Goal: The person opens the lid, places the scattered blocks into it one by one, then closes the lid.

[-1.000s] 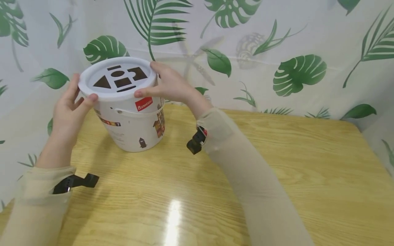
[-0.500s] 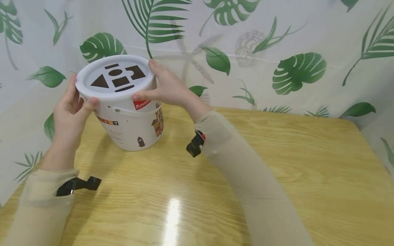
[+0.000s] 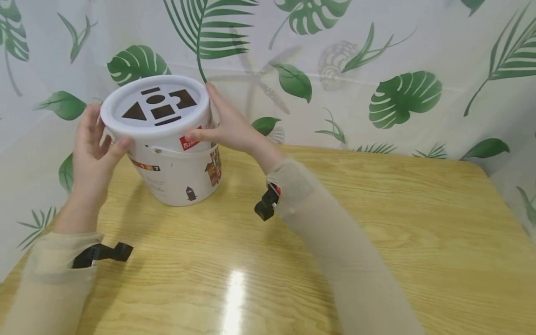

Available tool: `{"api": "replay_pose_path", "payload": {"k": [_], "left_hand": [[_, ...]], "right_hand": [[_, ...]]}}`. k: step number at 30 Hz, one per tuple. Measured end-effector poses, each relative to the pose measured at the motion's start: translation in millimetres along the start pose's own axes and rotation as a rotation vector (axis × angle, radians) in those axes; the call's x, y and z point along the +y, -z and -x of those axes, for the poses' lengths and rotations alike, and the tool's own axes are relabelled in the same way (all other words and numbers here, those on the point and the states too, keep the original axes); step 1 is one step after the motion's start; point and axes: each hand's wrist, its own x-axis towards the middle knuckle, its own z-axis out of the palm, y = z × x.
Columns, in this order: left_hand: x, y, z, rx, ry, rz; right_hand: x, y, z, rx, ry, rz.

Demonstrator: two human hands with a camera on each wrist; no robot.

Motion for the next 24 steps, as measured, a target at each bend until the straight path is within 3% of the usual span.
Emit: {"api": "replay_pose_path", "payload": {"k": [8, 14, 24], "left_hand": [[-15.6, 14.6, 1.1, -0.099, 0.091, -0.104], [-24.1, 17.8, 3.0, -0.133, 0.132, -0.109], [-36.3, 15.6, 5.6, -0.194, 0.202, -0.093]], "right_hand": [[23.1, 0.8, 6.6, 0.003, -0.129, -0.052], [39.0, -0.8, 11.1, -0.082, -0.189, -0.089], [56.4, -16.7, 11.7, -0.177, -0.151, -0.239]]}}
